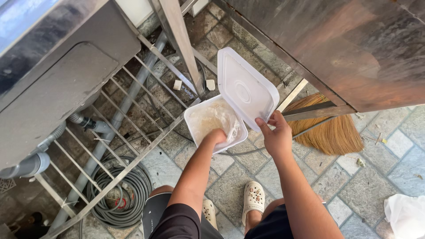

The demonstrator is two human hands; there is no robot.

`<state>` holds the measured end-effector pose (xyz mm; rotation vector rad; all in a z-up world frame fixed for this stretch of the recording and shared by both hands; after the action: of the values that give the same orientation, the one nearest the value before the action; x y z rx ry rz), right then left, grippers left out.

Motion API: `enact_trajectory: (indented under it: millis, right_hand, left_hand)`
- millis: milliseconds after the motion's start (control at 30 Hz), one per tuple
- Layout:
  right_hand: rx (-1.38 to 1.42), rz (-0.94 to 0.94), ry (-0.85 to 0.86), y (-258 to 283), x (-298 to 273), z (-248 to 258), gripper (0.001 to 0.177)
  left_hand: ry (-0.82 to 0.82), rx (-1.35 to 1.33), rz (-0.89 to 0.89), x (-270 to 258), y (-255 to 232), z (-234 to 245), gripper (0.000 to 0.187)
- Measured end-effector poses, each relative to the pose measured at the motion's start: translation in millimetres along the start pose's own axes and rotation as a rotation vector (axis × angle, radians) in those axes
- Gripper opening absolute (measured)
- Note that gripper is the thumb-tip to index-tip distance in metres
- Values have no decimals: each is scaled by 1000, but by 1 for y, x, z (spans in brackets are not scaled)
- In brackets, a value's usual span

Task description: The person unties the laces of a white sneaker, removes the insole, and places the shoe in a sink. They then retrieve a cleaning solution from a container, pour it into the sink, and wash their hands. Finally, they place the white sneaker and a black sneaker into the sink.

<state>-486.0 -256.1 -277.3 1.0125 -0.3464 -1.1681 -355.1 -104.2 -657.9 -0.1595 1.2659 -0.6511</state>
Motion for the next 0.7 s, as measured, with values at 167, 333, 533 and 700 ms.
enact_trajectory:
  millis: [167,333,533,700]
  right_hand:
    - [21,82,80,3,-6,5,29]
    - [-138,125,194,17,-13,6,37]
    - [-843,396,304,28,-45,-40,29]
    - [-1121,581,453,-11,-72,-132,38]
  left_hand:
    - [-102,-607,122,-21,12,71,37]
    - [-82,-1247,188,-74,22,107,16]
    - [-66,-1636,-7,-135,49,130,19]
    - [-216,-1877,-116,-185,85,153,26]
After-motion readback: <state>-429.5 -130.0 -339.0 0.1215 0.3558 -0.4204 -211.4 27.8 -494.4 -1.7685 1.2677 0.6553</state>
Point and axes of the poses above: each hand's wrist, its own x-axis towards the middle knuckle, its own z-axis out of the back of the hand, y = z × x, the point moved 7 cm from there along x, towards the middle knuckle
